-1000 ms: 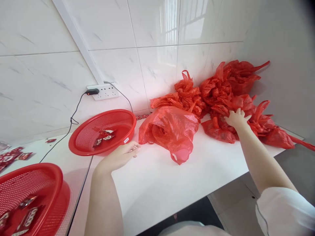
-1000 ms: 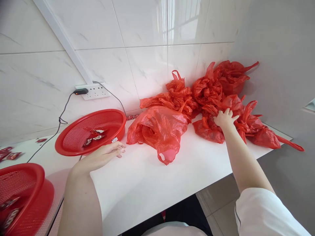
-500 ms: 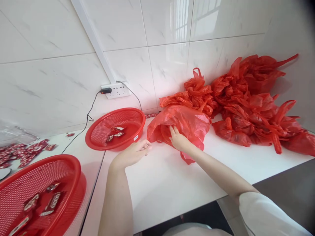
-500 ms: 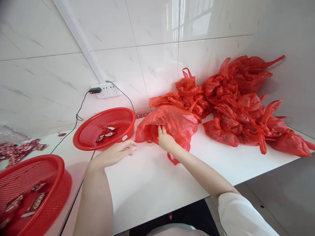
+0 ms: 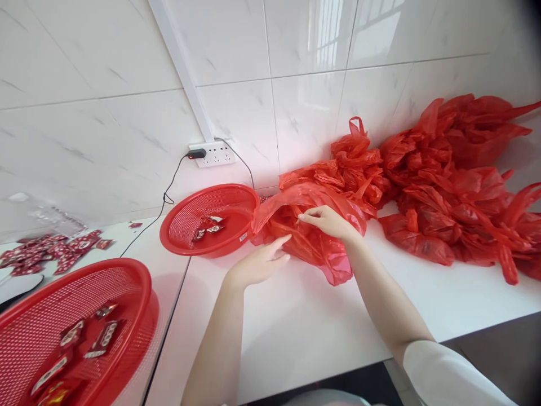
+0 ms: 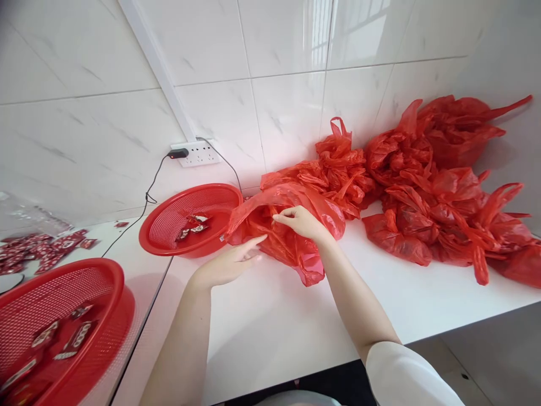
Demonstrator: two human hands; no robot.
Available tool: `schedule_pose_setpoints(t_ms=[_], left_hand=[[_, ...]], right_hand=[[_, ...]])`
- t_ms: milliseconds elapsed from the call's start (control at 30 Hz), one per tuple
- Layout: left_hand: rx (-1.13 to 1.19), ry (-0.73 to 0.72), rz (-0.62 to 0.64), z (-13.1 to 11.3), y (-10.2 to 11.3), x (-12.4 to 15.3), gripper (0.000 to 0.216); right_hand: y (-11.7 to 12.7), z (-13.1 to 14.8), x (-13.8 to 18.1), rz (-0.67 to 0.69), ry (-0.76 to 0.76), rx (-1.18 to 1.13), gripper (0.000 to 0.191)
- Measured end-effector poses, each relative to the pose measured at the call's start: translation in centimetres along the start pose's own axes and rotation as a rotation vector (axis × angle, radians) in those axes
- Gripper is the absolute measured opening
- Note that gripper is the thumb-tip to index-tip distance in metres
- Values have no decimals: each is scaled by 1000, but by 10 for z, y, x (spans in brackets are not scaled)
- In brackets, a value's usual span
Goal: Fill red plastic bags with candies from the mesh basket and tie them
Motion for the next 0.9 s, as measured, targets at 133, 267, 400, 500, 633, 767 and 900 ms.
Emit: schedule_pose_setpoints(t_ms=[133, 267, 400, 500, 633, 767, 900], left_hand=[[-51, 40, 29, 5, -12, -17, 68], [-77, 19, 2, 8, -10, -23, 54], [-51, 37, -59, 8, 1, -18, 43], [5, 11, -255, 1, 17, -12, 75], [69, -184, -330, -15, 21, -12, 56], [-40, -103, -404, -3, 35, -7, 13], [-12, -71, -564, 9, 60, 11, 15]], right_hand=[[-2, 18, 7, 69, 143, -195, 39], [-3, 25, 13, 118, 239, -439, 37], [-15, 29, 15, 245, 250, -468, 33], [-22, 34, 14, 243, 246, -432, 24], [-39, 50, 15, 301, 295, -376, 23], [-46, 38, 13, 243, 152, -45, 38], [-46, 2, 7, 224, -38, 219, 78]])
Point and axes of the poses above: each hand's wrist, its own x-axis away from the middle knuckle, its own y-axis out of the back of the hand, z = x × y, the point moved 8 cm from there along -x, towards the middle knuckle, and after that the axes turned 9 degrees about z, right-handed, at the moved point
